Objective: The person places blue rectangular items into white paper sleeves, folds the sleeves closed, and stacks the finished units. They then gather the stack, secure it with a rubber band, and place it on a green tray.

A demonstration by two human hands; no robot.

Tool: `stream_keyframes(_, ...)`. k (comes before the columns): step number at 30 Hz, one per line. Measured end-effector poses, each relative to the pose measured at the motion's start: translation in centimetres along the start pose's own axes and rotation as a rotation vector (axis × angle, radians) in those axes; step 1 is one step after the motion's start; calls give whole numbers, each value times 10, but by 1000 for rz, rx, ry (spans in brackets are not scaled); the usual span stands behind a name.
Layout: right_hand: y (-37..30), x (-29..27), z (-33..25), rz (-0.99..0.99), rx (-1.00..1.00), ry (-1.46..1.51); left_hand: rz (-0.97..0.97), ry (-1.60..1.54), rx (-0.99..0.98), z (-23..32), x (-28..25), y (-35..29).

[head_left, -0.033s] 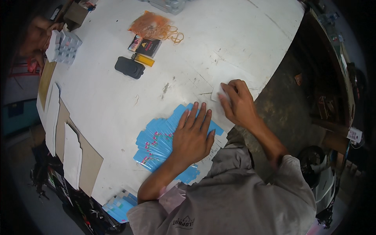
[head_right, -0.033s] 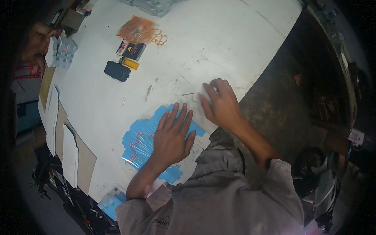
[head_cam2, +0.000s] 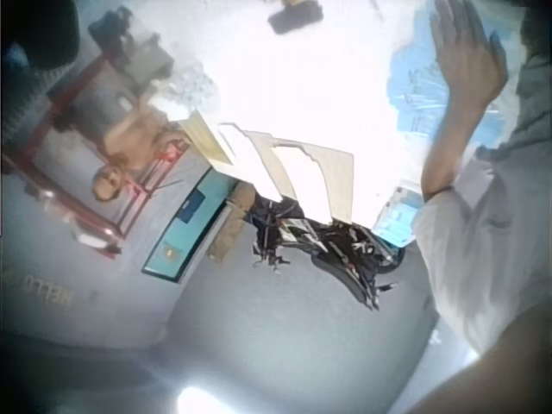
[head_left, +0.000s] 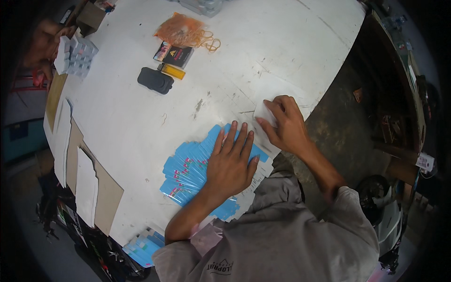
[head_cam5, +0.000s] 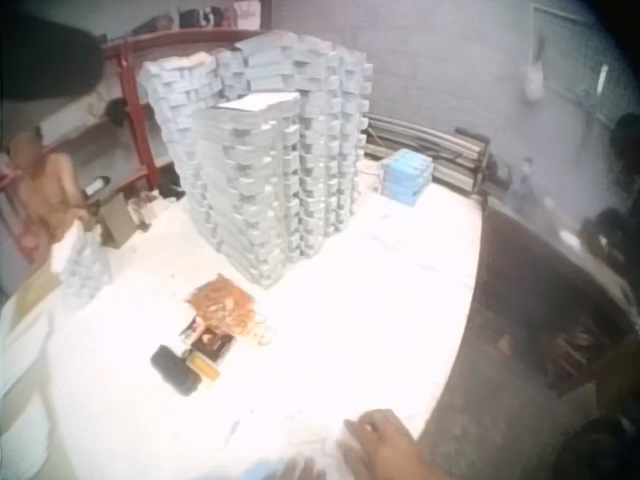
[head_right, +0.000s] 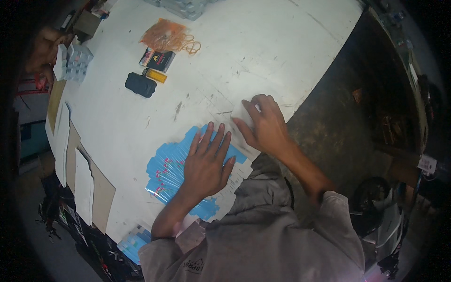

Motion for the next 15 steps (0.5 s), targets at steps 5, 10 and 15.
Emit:
stream_keyframes(5,-8,-17,-2,-95,-124,-86,-31,-69,-20,-4,3,0)
stream_keyframes(10,-11,-1,30,-31,-1,153,-20,-69,-4,-6,4,5)
stream_keyframes(15,13,-6,0,92,-237,-278,-36,-94,-24,-8,6,4)
Point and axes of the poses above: each hand's wrist, its own y-axis towards the middle knuckle, its own x-axis out of the palm, z = x × y, the point moved 5 cm from there along y, towards the middle knuckle, and after that the axes turned 4 degrees about -x, right-handed, at the moved point
